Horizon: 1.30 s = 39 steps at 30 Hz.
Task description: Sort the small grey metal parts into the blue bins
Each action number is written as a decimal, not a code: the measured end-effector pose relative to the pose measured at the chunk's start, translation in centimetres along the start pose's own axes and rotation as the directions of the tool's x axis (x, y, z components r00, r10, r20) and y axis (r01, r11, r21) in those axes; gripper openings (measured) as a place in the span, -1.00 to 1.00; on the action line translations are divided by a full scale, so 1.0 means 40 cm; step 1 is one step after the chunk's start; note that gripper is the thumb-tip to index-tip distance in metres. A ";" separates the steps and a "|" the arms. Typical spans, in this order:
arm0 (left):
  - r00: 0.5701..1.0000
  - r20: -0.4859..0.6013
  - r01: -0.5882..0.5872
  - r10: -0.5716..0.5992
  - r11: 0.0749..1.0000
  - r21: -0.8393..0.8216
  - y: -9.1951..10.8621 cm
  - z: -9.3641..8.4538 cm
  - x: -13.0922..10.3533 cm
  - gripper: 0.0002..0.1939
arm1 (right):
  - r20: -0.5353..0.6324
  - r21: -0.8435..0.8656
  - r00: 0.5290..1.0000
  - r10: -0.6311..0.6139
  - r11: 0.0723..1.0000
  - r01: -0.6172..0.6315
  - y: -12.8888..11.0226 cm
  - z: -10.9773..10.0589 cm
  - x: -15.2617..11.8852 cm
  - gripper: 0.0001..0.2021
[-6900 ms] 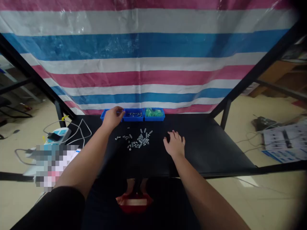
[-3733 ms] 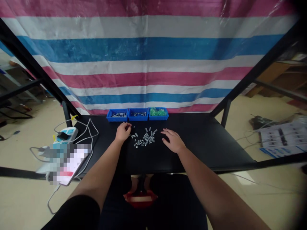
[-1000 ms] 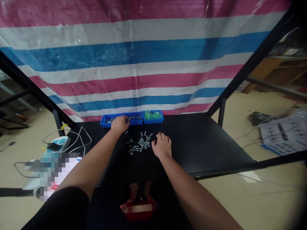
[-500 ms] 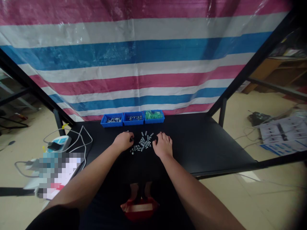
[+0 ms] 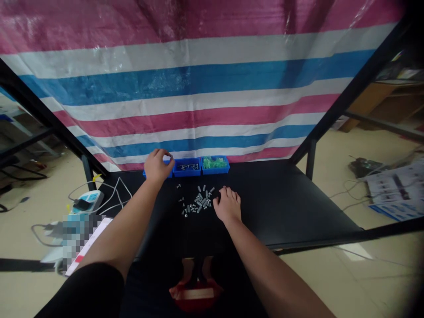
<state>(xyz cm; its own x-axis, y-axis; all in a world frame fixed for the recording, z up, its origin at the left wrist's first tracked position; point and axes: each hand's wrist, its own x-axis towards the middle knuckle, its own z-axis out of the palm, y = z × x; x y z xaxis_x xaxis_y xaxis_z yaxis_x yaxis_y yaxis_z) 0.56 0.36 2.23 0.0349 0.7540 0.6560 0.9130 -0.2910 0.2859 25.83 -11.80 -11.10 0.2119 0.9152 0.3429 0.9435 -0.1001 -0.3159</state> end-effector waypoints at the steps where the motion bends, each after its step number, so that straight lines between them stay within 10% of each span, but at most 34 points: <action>1: 0.999 -0.043 0.017 -0.016 1.000 0.013 -0.011 -0.002 0.004 -0.82 | 0.001 -0.003 1.000 -0.001 1.000 0.001 0.000 0.000 0.000 -0.70; 6: 0.988 -0.079 0.143 -0.133 0.981 0.129 -0.066 0.002 -0.011 -0.78 | 0.008 -0.009 1.000 -0.010 1.000 0.010 0.002 0.001 0.001 -0.71; 11: 0.948 0.175 0.205 -0.266 0.930 0.304 -0.078 0.018 -0.051 -0.76 | -0.002 0.005 1.000 -0.006 1.000 0.006 0.002 0.002 0.001 -0.71; 19: 0.788 0.614 0.037 -0.051 0.999 0.037 -0.041 0.079 -0.148 -0.70 | -0.007 0.006 1.000 -0.011 1.000 0.011 0.002 0.003 0.000 -0.71; 27: 0.840 0.531 0.075 -0.109 0.994 0.084 -0.008 0.104 -0.169 -0.81 | 0.002 0.001 1.000 -0.009 1.000 0.009 0.000 -0.002 -0.001 -0.70; 32: 0.983 0.181 0.038 -0.033 0.999 -0.021 0.046 0.053 -0.081 -0.89 | -0.006 0.004 1.000 -0.014 1.000 0.014 0.003 0.002 -0.002 -0.70; 39: 0.993 0.112 0.038 -0.044 0.998 0.048 0.094 0.037 -0.005 -0.88 | -0.008 0.005 1.000 -0.020 1.000 0.020 0.005 0.007 -0.001 -0.72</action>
<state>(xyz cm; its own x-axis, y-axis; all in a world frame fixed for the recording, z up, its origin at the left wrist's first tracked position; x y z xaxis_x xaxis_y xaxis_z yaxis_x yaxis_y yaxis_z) 4.58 -0.03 2.15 0.0402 0.8270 0.5608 0.9320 -0.2333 0.2772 25.96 -11.74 -11.41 0.1948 0.9137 0.3566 0.9464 -0.0796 -0.3130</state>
